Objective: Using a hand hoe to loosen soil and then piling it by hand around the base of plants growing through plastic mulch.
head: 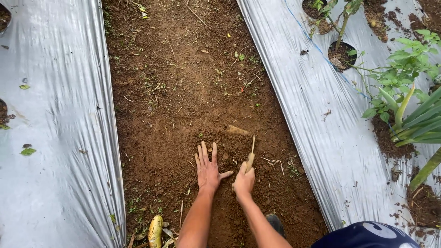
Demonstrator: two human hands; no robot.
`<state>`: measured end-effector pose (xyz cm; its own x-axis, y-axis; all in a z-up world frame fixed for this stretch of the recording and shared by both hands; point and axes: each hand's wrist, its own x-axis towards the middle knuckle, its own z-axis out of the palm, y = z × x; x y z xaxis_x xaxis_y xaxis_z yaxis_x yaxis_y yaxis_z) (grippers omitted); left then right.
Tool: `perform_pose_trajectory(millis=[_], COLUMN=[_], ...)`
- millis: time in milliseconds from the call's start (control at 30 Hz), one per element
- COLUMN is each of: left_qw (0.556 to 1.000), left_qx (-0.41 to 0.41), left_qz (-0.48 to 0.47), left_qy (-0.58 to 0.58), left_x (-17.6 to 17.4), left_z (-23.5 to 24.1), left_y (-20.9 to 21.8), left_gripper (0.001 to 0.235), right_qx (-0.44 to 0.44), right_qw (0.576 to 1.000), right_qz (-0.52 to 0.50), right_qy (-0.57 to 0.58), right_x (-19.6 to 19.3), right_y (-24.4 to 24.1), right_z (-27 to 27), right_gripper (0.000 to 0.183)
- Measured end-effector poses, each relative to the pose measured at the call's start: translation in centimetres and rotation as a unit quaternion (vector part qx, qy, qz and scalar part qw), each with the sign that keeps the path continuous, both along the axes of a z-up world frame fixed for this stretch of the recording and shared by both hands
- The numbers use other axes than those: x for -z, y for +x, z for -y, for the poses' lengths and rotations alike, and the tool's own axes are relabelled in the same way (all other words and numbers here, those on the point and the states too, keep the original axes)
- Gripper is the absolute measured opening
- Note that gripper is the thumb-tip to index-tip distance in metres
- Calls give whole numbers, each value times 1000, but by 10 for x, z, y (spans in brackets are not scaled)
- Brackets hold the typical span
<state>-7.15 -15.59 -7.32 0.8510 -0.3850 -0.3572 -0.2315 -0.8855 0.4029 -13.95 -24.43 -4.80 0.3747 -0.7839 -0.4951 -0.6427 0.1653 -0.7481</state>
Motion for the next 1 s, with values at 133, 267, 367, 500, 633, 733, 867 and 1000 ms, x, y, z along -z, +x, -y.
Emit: perform_pose_trajectory(millis=[133,267,367,500,633,733,867,1000], left_qw=[993,999,998,996,998,999,998,997], left_qx=[25,11,15,27,22,13,-21,-74], left_qz=[83,-22,-57,-86,-62,2,56,3], left_qy=[74,29,9,18,10,-29,-1,-2], left_x=[31,4,-5,-9,4,15,22,13], left_z=[5,3,2,0,2,2,-1,-3], left_y=[1,6,11,13,8,4,-3,3], left_gripper=[154,149,149,150,148,139,137,151], right_qx=[-17,-14,14,-10,-58,-143,-240,-249], right_qw=[999,990,985,993,998,989,968,968], right_qz=[16,138,174,113,36,0,-56,-40], right_qy=[-40,-21,19,30,4,20,-37,6], right_x=[50,0,-10,15,32,2,7,4], right_y=[-31,52,147,233,204,141,55,14], right_z=[4,44,103,156,109,52,42,54], right_gripper=[37,37,55,54,72,72,60,53])
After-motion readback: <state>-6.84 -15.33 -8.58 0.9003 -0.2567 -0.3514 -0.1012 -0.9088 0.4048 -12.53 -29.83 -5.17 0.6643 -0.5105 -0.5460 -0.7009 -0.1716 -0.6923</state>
